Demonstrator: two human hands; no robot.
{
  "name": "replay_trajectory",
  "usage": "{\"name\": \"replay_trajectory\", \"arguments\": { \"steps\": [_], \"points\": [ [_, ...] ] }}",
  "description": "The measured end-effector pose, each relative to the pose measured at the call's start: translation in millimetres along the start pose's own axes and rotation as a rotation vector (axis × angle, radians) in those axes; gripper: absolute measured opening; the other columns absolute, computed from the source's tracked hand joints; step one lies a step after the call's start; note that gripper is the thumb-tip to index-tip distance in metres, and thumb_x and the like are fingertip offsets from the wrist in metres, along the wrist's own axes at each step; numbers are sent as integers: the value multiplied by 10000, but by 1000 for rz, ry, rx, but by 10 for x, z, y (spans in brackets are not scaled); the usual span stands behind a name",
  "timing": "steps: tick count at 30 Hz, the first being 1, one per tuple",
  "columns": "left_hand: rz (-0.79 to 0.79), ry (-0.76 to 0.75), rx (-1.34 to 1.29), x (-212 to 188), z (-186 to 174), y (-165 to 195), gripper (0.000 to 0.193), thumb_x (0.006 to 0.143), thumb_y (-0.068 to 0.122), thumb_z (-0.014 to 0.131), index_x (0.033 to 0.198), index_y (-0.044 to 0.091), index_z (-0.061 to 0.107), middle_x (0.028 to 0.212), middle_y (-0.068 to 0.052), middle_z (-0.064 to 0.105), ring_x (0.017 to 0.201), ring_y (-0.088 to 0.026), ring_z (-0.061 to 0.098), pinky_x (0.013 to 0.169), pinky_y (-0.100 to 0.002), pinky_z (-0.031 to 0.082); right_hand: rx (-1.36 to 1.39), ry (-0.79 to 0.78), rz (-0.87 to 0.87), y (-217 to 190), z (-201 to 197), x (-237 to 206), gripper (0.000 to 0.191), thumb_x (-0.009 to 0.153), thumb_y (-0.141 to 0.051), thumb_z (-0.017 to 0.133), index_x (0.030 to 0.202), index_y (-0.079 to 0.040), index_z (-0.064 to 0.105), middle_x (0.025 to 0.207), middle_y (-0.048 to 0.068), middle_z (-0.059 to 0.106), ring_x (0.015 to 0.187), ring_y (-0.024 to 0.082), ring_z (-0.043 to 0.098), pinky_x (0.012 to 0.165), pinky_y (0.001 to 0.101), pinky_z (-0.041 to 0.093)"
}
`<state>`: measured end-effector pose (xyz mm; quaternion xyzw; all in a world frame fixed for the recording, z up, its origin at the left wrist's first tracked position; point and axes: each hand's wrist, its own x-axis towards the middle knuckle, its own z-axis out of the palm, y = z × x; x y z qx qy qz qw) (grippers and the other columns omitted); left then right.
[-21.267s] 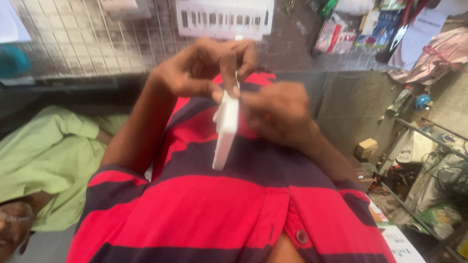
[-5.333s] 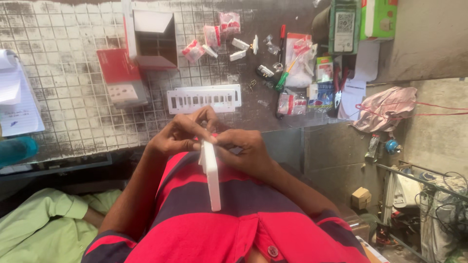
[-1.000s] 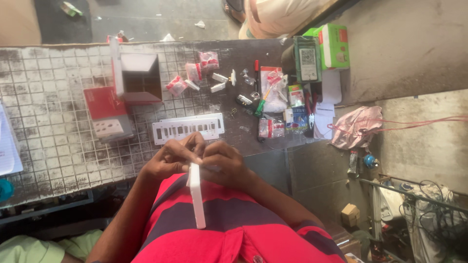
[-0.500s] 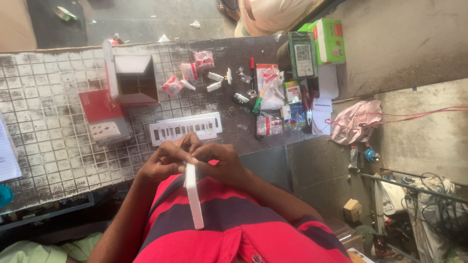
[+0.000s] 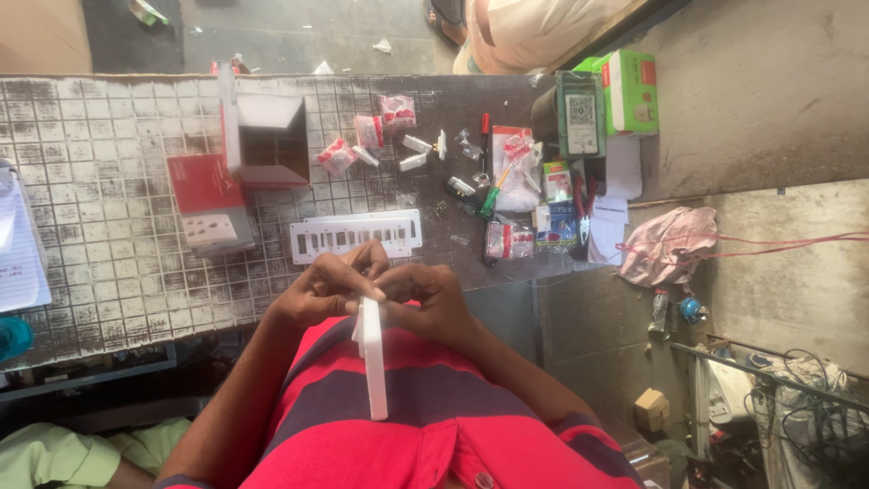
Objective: The person assembles small electrical components by hand, inserting metal pins into a white plastic housing and securing them with a screwdriver. They repeatedly pick up pins, align them with the housing, and tighten them, working at a cluttered table with various parts and tools.
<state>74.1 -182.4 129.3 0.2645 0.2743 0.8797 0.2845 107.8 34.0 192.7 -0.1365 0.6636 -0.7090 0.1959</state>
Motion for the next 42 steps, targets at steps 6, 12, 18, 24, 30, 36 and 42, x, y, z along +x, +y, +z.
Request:
{"name": "replay_trajectory", "arguments": {
  "steps": [6, 12, 18, 24, 30, 36, 42],
  "points": [
    [-5, 4, 32, -14, -9, -22, 293, 910, 239, 847, 1147, 70, 811, 1037, -16, 501, 981, -140, 467, 818, -261, 395, -70, 51, 34, -5, 22, -6, 154, 950, -27, 769, 1081, 7, 696, 966, 92, 785, 899, 133, 768, 814, 281, 639],
    [-7, 9, 31, 0, 7, -7, 301, 906, 244, 842, 1147, 67, 810, 1040, -20, 502, 985, -143, 474, 819, -261, 399, -6, 18, -21, 13, 11, -20, 187, 953, -21, 754, 1115, 12, 667, 1009, 99, 759, 944, 132, 752, 871, 287, 629],
    [-13, 6, 39, 13, 9, 9, 304, 905, 239, 846, 1142, 54, 806, 1031, -24, 502, 983, -143, 476, 819, -265, 406, -19, 34, -35, 95, 4, -18, 184, 952, -19, 761, 1110, 16, 672, 1000, 105, 759, 936, 132, 754, 864, 291, 632],
    [-21, 15, 42, -1, 6, -11, 318, 890, 247, 850, 1138, 53, 809, 1022, -28, 511, 986, -145, 475, 817, -262, 407, -77, 33, -81, 118, -16, -18, 190, 941, -22, 771, 1103, 16, 677, 991, 103, 760, 923, 129, 751, 853, 287, 630],
    [-7, 10, 61, -12, -6, -20, 329, 892, 267, 854, 1141, 56, 811, 1024, -21, 511, 1006, -146, 466, 839, -262, 396, -98, 19, -118, 99, 1, 15, 221, 922, -24, 789, 1104, 13, 668, 998, 99, 758, 919, 123, 754, 847, 286, 637],
    [-11, 6, 62, -15, -1, -7, 326, 896, 278, 855, 1136, 62, 812, 1042, -22, 507, 1024, -148, 465, 860, -267, 398, -163, 35, -143, 93, 17, 10, 220, 917, -25, 793, 1092, 13, 666, 990, 89, 762, 920, 129, 762, 843, 287, 638],
    [-12, 9, 69, -28, 13, -3, 325, 896, 277, 854, 1135, 61, 812, 1050, -18, 498, 1026, -147, 460, 862, -265, 390, -131, 18, -160, 124, 12, -7, 248, 919, -28, 800, 1120, 16, 662, 1017, 95, 748, 938, 140, 751, 863, 295, 638]
  ]
}}
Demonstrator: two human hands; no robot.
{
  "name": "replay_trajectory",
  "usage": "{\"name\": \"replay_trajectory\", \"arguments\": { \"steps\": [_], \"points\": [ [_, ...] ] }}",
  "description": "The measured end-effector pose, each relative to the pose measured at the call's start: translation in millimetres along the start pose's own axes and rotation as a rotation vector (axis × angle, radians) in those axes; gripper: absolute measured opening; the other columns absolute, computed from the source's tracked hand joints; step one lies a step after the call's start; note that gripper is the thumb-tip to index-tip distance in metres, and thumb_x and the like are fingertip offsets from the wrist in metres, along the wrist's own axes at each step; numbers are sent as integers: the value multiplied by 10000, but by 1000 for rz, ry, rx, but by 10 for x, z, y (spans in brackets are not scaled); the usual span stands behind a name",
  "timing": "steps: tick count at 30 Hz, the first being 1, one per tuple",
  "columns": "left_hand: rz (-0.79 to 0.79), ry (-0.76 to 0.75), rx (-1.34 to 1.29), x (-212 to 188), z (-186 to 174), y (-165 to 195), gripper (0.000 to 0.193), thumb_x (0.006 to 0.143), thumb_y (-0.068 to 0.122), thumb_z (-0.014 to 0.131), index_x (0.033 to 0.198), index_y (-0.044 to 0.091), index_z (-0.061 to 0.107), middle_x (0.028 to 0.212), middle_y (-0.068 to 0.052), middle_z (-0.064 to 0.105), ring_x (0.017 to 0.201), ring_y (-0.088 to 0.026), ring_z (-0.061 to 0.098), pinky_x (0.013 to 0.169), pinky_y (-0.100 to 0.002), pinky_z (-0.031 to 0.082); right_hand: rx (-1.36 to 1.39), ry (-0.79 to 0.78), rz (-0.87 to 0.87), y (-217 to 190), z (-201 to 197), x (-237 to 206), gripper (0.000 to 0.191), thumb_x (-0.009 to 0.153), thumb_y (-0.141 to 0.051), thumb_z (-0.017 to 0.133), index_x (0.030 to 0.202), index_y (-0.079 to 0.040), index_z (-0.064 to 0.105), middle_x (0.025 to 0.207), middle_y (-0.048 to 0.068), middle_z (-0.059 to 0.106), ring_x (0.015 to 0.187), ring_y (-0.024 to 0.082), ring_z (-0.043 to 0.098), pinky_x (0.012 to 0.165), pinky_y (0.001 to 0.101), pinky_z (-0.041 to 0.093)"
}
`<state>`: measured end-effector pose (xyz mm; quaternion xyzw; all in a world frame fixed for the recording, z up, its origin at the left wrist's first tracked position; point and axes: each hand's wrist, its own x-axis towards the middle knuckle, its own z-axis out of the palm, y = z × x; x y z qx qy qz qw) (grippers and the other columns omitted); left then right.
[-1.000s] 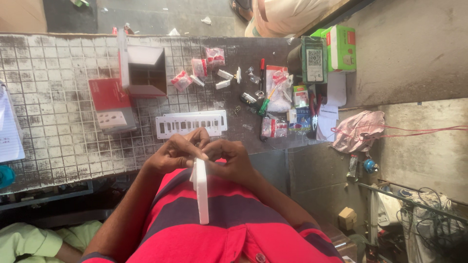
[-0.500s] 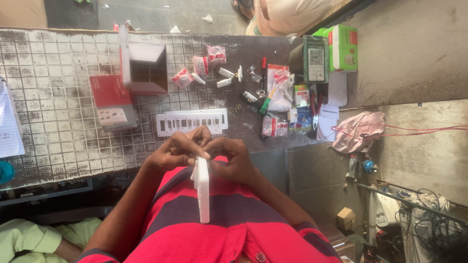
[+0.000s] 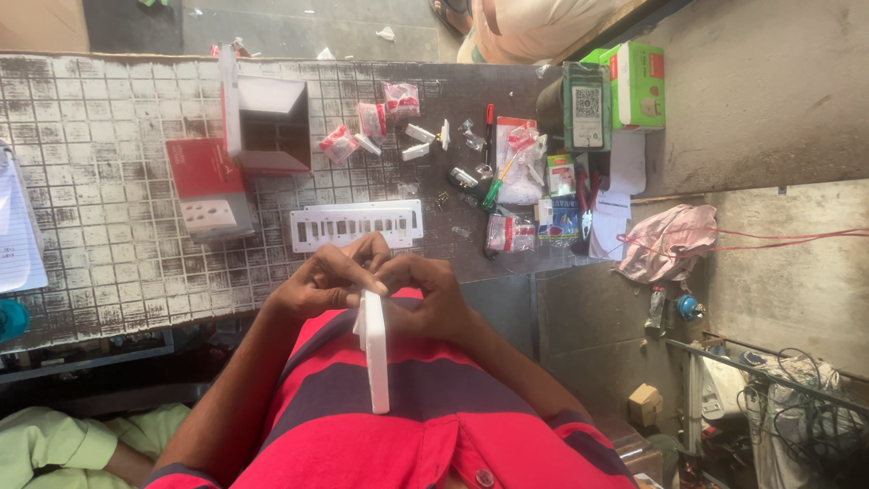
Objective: The person assembles small electrical components by hand, inserting metal pins into a white plastic housing and securing them with a screwdriver. They repeatedly pick up pins, align them with the housing, and tighten them, working at a cluttered table with various parts and tools.
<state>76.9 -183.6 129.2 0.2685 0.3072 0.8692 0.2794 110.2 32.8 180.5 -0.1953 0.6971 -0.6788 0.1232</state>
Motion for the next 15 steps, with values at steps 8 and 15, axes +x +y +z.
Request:
{"name": "replay_trajectory", "arguments": {
  "steps": [8, 15],
  "points": [
    [-8, -10, 2, 9, 5, 1, 322, 896, 252, 853, 1144, 52, 809, 1051, -18, 496, 1017, -143, 459, 848, -260, 393, -10, 2, 4, -43, 0, 5, 248, 911, -19, 795, 1110, 18, 652, 1018, 100, 750, 942, 136, 757, 863, 294, 638],
    [-23, -10, -27, 18, 26, 18, 316, 891, 230, 849, 1142, 43, 809, 1039, -20, 495, 1001, -146, 461, 830, -262, 400, 36, 2, -4, -84, 24, 4, 211, 926, -7, 780, 1090, 17, 648, 1034, 105, 731, 956, 136, 739, 874, 300, 636]
  ]
}}
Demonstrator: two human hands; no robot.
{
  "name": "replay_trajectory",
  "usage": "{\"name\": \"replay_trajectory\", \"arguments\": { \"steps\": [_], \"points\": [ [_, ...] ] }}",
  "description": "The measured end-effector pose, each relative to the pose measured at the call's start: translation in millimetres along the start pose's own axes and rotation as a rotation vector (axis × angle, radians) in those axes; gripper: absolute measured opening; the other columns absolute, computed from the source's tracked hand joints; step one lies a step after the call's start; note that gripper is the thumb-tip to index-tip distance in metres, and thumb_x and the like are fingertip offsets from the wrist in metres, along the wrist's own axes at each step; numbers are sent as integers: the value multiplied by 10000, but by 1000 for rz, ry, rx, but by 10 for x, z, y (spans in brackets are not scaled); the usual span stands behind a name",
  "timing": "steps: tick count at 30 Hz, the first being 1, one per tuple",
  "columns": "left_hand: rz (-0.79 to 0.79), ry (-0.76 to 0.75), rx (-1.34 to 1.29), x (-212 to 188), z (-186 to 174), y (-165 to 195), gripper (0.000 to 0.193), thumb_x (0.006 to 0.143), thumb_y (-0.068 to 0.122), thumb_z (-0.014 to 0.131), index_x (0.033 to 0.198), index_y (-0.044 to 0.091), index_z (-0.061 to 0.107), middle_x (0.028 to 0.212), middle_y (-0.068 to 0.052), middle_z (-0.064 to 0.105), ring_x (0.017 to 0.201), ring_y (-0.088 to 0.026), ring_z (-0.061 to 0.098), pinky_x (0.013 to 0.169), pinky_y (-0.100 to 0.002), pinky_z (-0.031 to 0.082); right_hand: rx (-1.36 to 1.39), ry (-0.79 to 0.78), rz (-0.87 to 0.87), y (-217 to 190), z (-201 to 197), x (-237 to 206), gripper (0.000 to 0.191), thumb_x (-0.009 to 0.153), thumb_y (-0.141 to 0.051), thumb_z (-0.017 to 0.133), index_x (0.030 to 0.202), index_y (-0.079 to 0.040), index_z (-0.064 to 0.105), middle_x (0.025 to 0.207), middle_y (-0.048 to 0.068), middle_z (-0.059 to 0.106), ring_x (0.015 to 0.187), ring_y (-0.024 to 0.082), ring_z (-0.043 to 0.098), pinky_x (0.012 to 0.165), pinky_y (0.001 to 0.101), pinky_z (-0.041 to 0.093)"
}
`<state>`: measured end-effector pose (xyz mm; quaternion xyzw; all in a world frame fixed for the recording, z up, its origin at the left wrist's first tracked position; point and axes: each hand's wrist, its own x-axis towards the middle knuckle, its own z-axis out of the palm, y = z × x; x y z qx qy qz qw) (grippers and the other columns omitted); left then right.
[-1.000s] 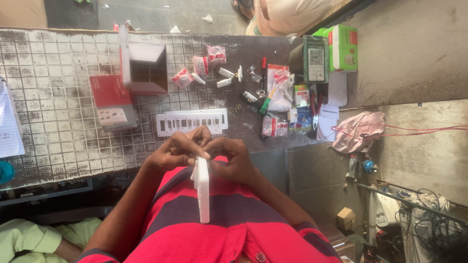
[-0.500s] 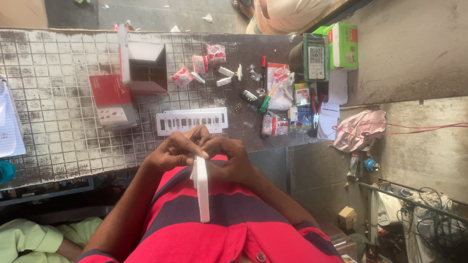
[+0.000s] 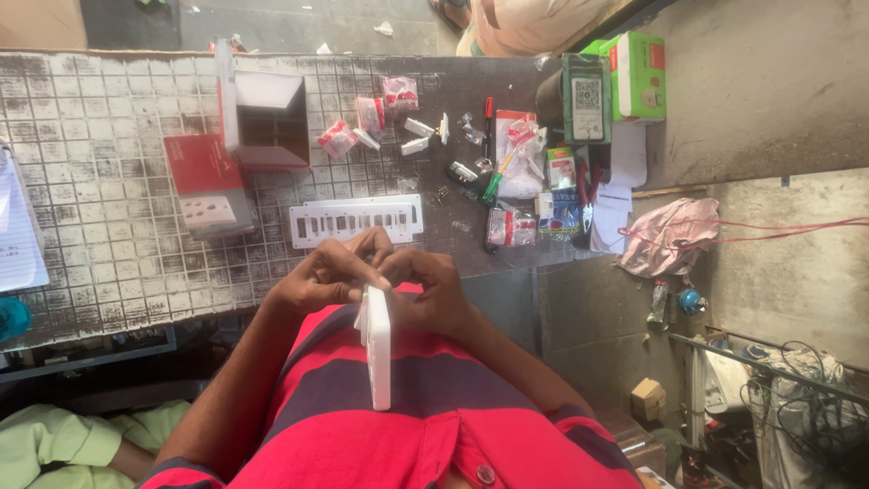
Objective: The person assembles small electrical components by hand, inserting metal pins into a white plastic housing and securing them with a screwdriver. They repeatedly pick up pins, align them with the housing, and tighten them, working at a cluttered table with various parts and tools.
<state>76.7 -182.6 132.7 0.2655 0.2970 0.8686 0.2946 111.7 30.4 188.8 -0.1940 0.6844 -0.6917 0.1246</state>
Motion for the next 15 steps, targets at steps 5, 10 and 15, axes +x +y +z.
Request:
{"name": "replay_trajectory", "arguments": {
  "steps": [5, 10, 15],
  "points": [
    [19, -9, 24, 9, 11, 14, 316, 898, 242, 843, 1144, 47, 805, 1051, -24, 500, 1030, -150, 458, 877, -272, 399, -4, 12, 36, 11, -6, -12, 197, 936, -8, 773, 1083, 21, 645, 1010, 97, 737, 944, 123, 740, 866, 295, 635],
    [15, -3, 29, 21, 9, 32, 321, 897, 254, 845, 1138, 46, 808, 1047, -25, 501, 1030, -151, 454, 884, -281, 392, 12, -20, 8, 15, -18, 5, 236, 914, -19, 778, 1088, 27, 627, 1019, 96, 730, 947, 120, 736, 871, 291, 630],
    [24, -10, 61, 27, -6, 45, 323, 902, 263, 843, 1145, 53, 809, 1046, -26, 509, 1036, -155, 456, 902, -283, 390, -9, -15, -18, -5, -13, 32, 267, 887, -18, 795, 1088, 36, 628, 1037, 103, 719, 951, 126, 727, 870, 294, 627]
  ]
}}
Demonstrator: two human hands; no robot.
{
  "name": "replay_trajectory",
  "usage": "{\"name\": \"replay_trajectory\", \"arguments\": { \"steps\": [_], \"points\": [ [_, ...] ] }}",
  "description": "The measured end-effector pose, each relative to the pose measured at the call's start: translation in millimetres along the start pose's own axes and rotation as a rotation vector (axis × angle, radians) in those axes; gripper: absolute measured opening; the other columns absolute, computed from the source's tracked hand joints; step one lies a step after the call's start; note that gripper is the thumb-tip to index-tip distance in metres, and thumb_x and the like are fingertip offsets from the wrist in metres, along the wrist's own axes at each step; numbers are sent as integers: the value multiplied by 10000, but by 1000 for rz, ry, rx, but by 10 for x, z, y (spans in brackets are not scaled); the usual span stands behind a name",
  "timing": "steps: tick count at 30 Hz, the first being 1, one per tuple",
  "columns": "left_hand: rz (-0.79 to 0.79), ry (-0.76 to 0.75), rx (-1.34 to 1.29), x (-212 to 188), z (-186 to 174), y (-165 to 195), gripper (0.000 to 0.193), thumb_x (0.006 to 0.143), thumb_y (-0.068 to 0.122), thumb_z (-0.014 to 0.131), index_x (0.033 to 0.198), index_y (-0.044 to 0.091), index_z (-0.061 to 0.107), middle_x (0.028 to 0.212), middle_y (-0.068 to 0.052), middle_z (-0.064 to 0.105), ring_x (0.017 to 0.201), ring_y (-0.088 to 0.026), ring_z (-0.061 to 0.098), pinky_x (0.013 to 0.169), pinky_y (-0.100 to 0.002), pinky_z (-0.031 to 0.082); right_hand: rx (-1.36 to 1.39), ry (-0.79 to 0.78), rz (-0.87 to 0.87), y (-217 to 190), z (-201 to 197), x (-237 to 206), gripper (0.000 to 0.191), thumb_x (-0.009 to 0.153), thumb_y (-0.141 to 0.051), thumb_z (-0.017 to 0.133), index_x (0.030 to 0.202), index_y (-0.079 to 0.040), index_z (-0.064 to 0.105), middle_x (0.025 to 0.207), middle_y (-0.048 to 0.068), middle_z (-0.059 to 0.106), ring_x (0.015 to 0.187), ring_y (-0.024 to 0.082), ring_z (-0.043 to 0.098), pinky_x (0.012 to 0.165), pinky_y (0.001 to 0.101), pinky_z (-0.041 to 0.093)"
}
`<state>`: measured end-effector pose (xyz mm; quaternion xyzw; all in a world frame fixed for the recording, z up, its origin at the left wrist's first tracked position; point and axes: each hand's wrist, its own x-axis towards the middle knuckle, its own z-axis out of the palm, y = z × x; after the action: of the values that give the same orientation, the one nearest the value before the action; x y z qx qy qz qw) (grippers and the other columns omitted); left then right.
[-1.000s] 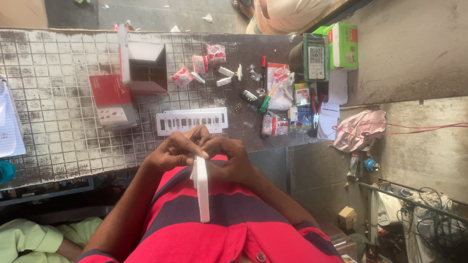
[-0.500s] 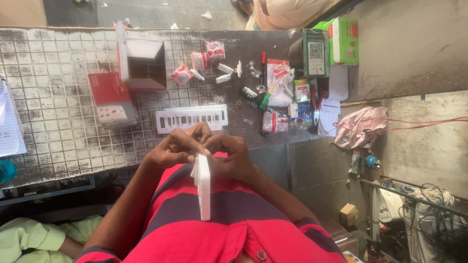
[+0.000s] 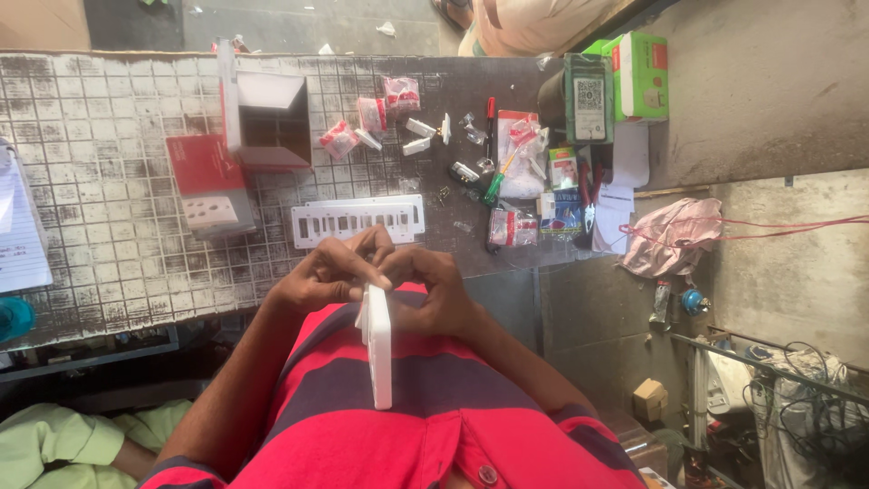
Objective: The person assembles small electrical components by hand, inserting metal pins into a white plastic housing and securing them with a screwdriver. They repeatedly pick up pins, align them with the housing, and tighten them, working at a cluttered table with various parts and tools.
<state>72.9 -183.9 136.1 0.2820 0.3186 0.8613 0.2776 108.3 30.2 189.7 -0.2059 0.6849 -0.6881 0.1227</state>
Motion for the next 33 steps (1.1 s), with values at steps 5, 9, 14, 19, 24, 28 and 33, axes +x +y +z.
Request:
{"name": "replay_trajectory", "arguments": {
  "steps": [5, 9, 14, 19, 24, 28, 33],
  "points": [
    [-14, 14, -5, -10, -2, -4, 333, 889, 267, 846, 1142, 55, 809, 1027, -24, 512, 1008, -154, 460, 866, -280, 390, 0, 29, 20, -17, -1, 16, 229, 899, -16, 798, 1063, 25, 643, 1054, 102, 725, 954, 122, 729, 862, 294, 629],
    [-11, 23, -12, -6, 5, -17, 336, 894, 265, 847, 1150, 51, 807, 1026, -23, 515, 1021, -156, 459, 888, -289, 397, -57, 34, 23, -19, -23, 15, 237, 891, 2, 798, 1073, 20, 649, 1021, 92, 731, 943, 115, 728, 864, 290, 634],
    [6, 18, 13, 39, 13, -43, 345, 889, 272, 851, 1154, 58, 801, 1024, -23, 514, 1036, -161, 459, 901, -299, 406, 19, -2, 39, -19, -48, -3, 272, 866, 43, 795, 1086, 13, 638, 993, 68, 714, 931, 101, 703, 860, 266, 599],
    [16, 11, 21, 83, 22, -51, 348, 888, 312, 848, 1148, 85, 802, 1060, -22, 511, 1080, -172, 466, 952, -319, 420, 63, -3, 65, -1, -77, -7, 299, 846, 69, 783, 1093, 11, 625, 1005, 53, 703, 936, 90, 685, 879, 257, 577],
    [29, 22, 13, 81, 45, -41, 372, 892, 338, 849, 1162, 86, 802, 1077, -22, 512, 1126, -177, 449, 1009, -334, 395, 24, 32, 64, 30, -93, -16, 283, 850, 81, 769, 1088, 9, 633, 985, 51, 694, 922, 89, 680, 864, 255, 575],
    [44, 26, -10, 67, 52, -42, 375, 898, 331, 851, 1176, 85, 800, 1064, -24, 516, 1131, -179, 447, 1036, -341, 387, -16, 71, 96, 39, -82, -33, 259, 855, 96, 786, 1047, 1, 640, 952, 49, 702, 887, 80, 678, 816, 247, 578],
    [35, 26, 8, 64, 37, -40, 364, 891, 328, 846, 1163, 90, 800, 1071, -27, 521, 1133, -178, 450, 1032, -340, 393, -9, 27, 58, 36, -84, -21, 275, 852, 83, 784, 1058, -1, 623, 968, 46, 697, 913, 76, 675, 849, 244, 576]
  ]
}}
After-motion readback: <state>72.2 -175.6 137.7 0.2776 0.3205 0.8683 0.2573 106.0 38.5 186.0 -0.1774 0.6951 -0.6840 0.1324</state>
